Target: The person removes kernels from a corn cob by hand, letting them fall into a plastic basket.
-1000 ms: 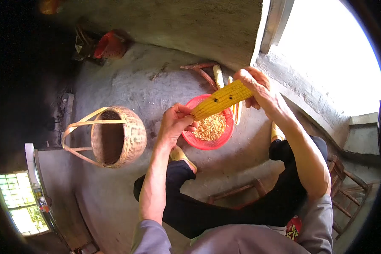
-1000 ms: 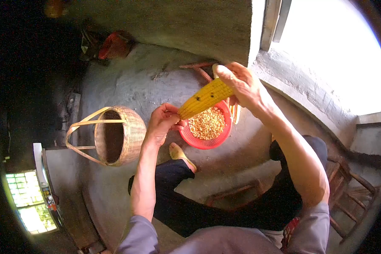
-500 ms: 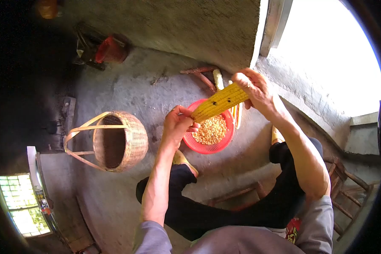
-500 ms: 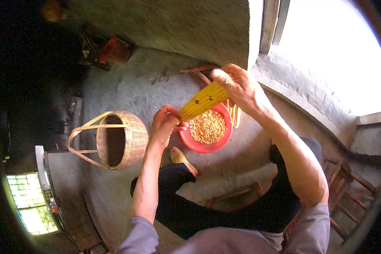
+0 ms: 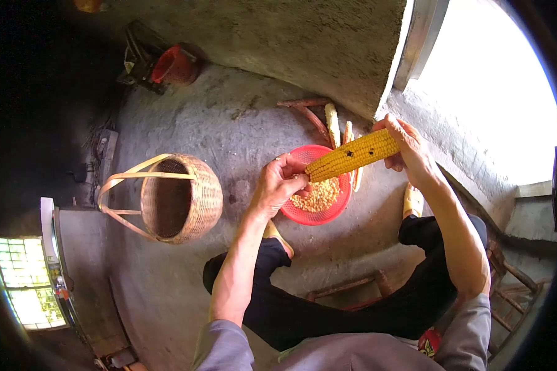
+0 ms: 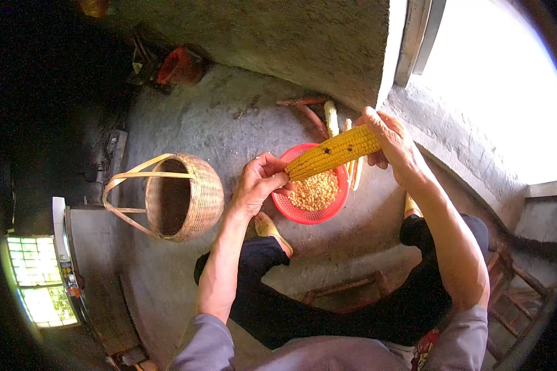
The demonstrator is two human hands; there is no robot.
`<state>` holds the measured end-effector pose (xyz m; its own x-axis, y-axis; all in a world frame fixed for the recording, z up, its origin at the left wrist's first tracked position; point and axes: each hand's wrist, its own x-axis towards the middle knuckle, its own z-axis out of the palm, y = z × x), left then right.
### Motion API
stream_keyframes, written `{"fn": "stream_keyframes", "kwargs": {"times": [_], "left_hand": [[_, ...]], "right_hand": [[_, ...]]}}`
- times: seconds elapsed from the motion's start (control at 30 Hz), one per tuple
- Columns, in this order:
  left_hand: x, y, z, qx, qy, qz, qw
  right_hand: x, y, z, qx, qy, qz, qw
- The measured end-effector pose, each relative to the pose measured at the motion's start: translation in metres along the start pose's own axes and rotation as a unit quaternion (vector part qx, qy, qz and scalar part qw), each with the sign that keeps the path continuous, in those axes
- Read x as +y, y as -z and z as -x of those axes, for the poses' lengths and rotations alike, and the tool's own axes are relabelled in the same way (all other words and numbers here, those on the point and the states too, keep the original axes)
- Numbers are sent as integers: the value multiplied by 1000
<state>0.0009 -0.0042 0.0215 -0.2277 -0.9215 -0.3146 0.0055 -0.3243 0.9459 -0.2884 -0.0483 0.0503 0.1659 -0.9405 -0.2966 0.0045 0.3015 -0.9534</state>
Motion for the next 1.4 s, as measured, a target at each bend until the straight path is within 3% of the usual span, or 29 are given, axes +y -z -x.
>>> {"fn": "stream_keyframes", "kwargs": {"times": [0.6, 0.77, 1.1, 1.17, 1.4], "left_hand": [[-18, -1, -5, 42, 2, 52, 998], [-21, -12, -6, 91, 3, 71, 993], [-27, -4, -11, 106, -9, 35, 994], [-21, -2, -8, 84, 33, 78, 993], [-12, -3, -6, 60, 27, 64, 996]], "right_hand": [[-6, -9, 7, 7, 58, 67, 996], [6, -11, 6, -42, 156, 84, 983], [8, -13, 3, -12, 70, 69, 995], [8, -10, 2, -1, 49, 60, 997], [6, -9, 2, 12, 40, 47, 998]]}}
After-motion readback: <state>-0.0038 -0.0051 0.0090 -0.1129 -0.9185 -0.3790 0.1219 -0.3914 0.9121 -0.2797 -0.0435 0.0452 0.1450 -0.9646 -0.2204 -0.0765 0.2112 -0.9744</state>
